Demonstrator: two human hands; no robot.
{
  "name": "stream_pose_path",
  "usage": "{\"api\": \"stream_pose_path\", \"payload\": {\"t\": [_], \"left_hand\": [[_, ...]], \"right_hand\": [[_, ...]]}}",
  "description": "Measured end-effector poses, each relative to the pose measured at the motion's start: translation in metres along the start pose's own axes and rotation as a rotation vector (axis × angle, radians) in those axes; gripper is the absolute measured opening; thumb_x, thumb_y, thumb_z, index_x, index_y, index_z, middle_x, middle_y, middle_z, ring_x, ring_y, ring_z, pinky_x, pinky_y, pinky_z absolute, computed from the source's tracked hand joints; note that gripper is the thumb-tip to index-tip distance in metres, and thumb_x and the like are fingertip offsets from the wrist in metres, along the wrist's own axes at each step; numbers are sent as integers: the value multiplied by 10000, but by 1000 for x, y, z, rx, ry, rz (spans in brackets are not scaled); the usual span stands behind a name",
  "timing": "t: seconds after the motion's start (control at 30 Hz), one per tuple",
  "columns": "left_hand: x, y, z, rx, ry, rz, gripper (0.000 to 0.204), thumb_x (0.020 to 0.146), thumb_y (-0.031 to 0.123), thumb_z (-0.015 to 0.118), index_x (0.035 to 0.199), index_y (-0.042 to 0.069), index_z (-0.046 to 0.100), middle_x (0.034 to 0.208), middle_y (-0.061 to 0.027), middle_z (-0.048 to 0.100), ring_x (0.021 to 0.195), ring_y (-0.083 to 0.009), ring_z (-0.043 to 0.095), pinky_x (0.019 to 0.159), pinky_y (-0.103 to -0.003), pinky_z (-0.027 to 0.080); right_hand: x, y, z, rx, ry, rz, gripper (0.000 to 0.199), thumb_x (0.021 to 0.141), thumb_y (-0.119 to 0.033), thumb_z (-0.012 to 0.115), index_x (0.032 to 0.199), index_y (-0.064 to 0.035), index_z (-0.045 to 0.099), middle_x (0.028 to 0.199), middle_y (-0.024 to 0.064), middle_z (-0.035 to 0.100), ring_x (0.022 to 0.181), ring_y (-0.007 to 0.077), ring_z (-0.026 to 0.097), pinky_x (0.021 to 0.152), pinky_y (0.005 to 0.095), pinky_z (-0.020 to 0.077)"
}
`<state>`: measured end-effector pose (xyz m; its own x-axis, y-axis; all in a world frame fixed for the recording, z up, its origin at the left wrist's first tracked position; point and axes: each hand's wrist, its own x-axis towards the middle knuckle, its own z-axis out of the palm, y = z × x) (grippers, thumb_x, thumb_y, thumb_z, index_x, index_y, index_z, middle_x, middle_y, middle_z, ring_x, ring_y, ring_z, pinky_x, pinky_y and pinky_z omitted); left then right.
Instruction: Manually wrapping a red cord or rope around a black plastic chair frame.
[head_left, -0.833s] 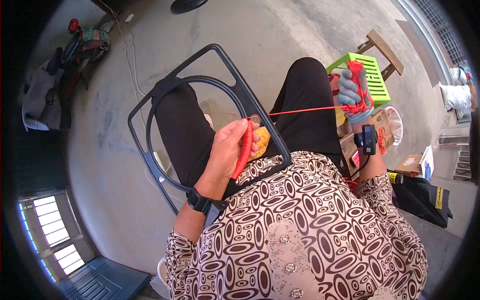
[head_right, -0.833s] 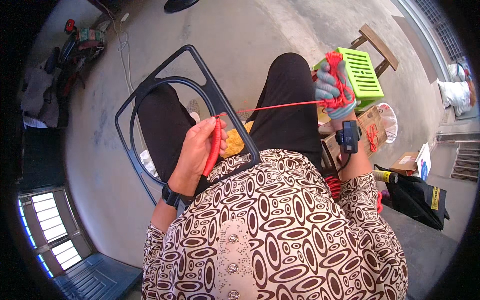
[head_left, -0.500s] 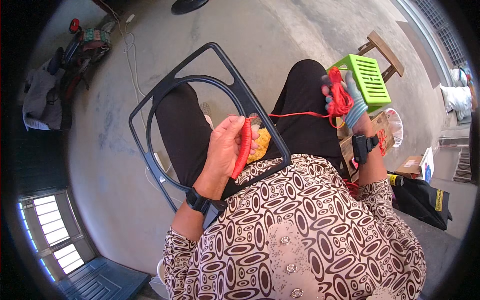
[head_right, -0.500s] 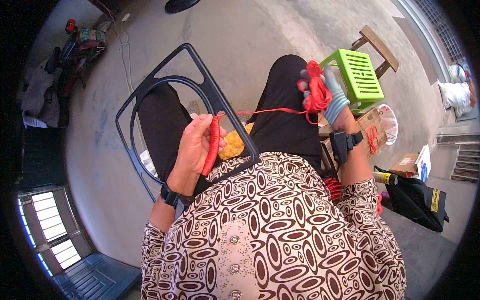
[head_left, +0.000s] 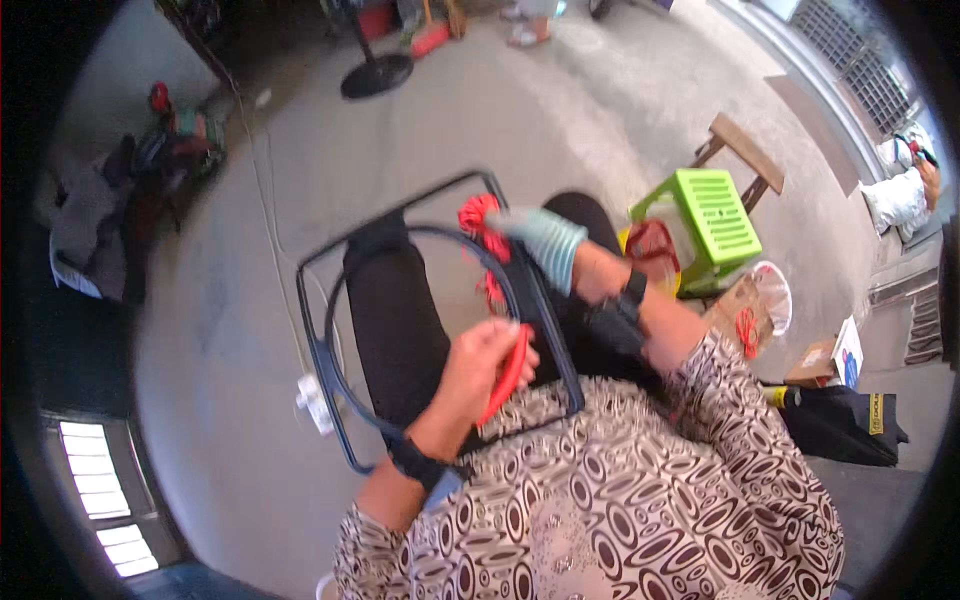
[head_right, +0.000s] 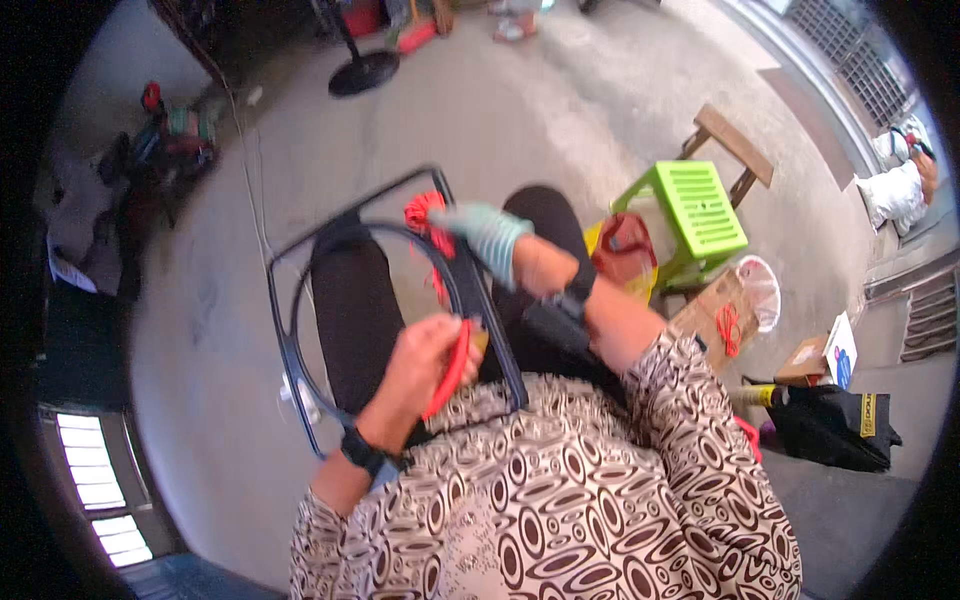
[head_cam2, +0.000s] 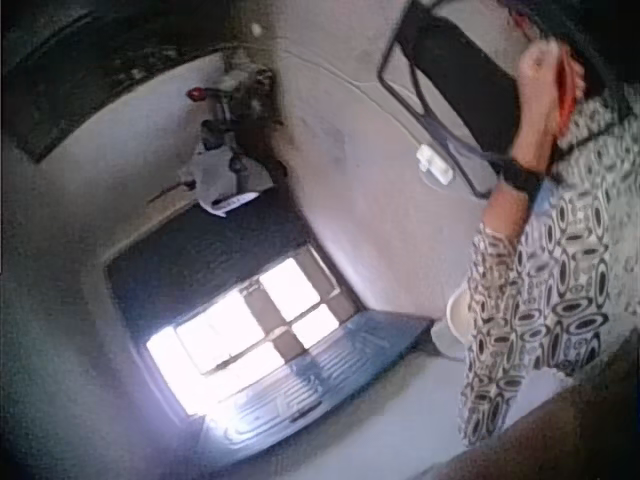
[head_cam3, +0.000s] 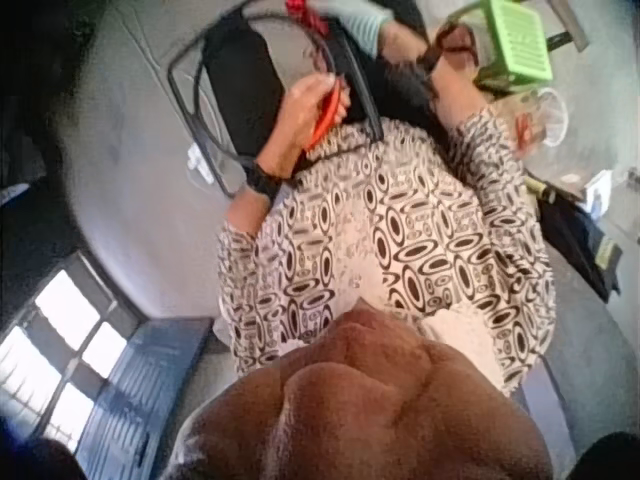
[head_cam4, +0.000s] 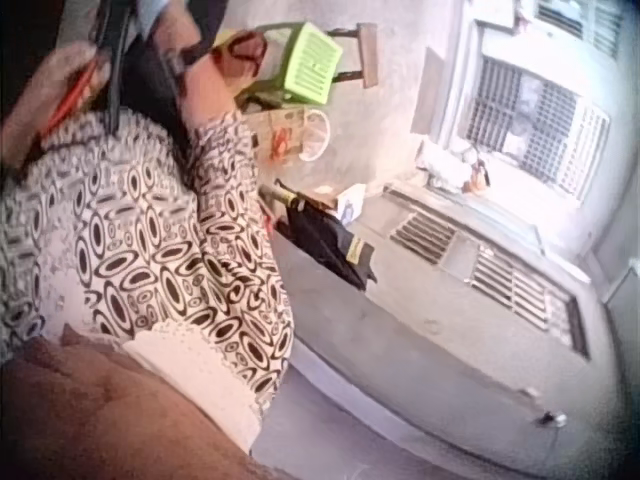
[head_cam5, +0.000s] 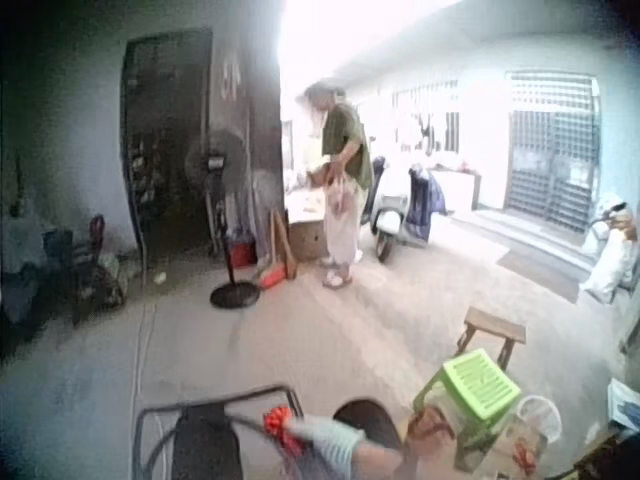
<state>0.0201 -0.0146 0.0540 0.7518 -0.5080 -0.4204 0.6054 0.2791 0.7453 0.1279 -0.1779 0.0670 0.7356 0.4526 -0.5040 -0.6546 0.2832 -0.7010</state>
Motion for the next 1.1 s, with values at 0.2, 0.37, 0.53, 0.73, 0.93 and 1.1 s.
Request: {"api": "stream_pose_path", "payload": {"t": [0.2,0.37,0.53,0.73,0.93,1.1], "left_hand": [[0,0,1,63,10,-29,289,957,233,445,1032,-28,545,730,-111,625,533,-143,591,493,-250,503],[-2,2,2,84,7,-61,317,968,248,421,1038,-33,549,725,-96,627,528,-123,583,480,-232,489],[-5,7,0,84,-13,-55,328,967,245,426,1034,-45,563,716,-91,620,531,-121,576,485,-223,480],[-34,44,-31,449,53,-56,322,942,255,482,997,-39,601,671,-50,605,508,-95,556,475,-203,454],[-80,65,-54,717,-88,-239,300,935,249,497,925,-11,646,650,-24,605,518,-65,548,475,-185,440],[-86,47,-55,732,-226,-384,225,910,172,545,987,-25,623,739,-43,631,619,-77,575,547,-188,455]], "right_hand": [[18,1,7,-473,380,-723,761,723,-158,740,1344,-10,326,1102,101,569,956,137,543,854,253,448],[4,-7,11,-544,304,-501,361,736,-194,719,1035,-26,605,859,61,641,789,135,593,759,277,483],[1,-31,-12,-239,372,-787,280,802,-240,677,978,-29,625,859,10,625,797,102,572,771,277,461],[-85,-55,-29,457,-551,-393,340,850,-361,619,1002,-65,549,791,68,604,717,199,591,679,400,500],[-123,-32,-23,-1045,-105,-373,277,744,-221,698,933,-31,630,753,46,647,681,154,602,631,317,493],[-127,-20,9,-1733,-456,-301,263,748,-289,648,860,-55,603,732,165,619,675,330,601,626,376,480]]}}
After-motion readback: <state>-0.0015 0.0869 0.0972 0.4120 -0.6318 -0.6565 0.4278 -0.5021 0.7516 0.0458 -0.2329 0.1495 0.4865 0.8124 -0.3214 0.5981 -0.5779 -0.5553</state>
